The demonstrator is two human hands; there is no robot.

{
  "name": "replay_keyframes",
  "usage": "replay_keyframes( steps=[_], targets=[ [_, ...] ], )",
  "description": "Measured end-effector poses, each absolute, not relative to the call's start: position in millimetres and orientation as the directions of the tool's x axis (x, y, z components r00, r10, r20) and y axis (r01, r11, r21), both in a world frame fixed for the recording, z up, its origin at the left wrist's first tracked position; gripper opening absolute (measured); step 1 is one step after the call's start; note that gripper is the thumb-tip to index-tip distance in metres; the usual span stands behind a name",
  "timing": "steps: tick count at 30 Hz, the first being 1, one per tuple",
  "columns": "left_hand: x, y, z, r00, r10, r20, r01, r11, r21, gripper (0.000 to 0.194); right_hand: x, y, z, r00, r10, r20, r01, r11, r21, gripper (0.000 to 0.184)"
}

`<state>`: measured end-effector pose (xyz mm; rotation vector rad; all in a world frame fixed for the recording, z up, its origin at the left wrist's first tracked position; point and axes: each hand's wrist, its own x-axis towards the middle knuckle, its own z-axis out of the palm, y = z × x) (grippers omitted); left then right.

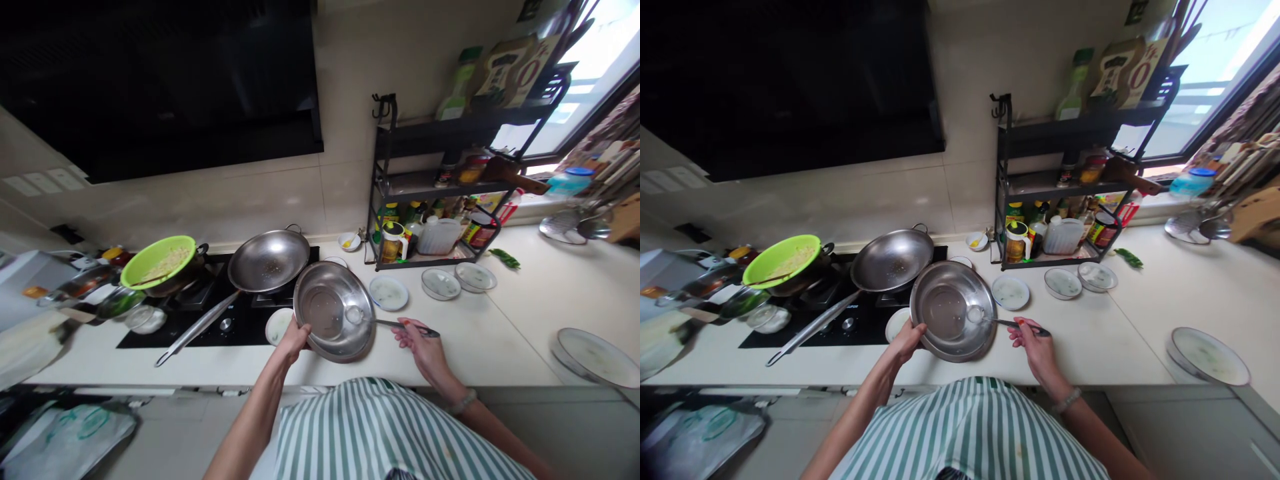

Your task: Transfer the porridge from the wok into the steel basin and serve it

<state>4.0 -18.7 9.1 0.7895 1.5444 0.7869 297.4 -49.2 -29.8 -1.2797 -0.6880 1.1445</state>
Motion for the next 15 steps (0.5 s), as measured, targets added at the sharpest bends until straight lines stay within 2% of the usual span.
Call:
replay_keyframes(
  steps=[10, 15],
  targets=[
    [5.4, -19.1, 13.9, -0.094, 0.837, -0.539, 0.053, 0.545, 0.837, 0.044, 339.1, -33.9, -9.9, 0.498, 0.858, -0.127, -0.322, 0.047, -0.946, 0.037],
    [6.7, -18.9, 16.1, -0.103, 0.835, -0.541, 0.066, 0.548, 0.834, 0.041, 352.4, -32.7, -8.4, 0.585, 0.811, -0.015, -0.152, 0.091, -0.984, 0.04]
  ],
)
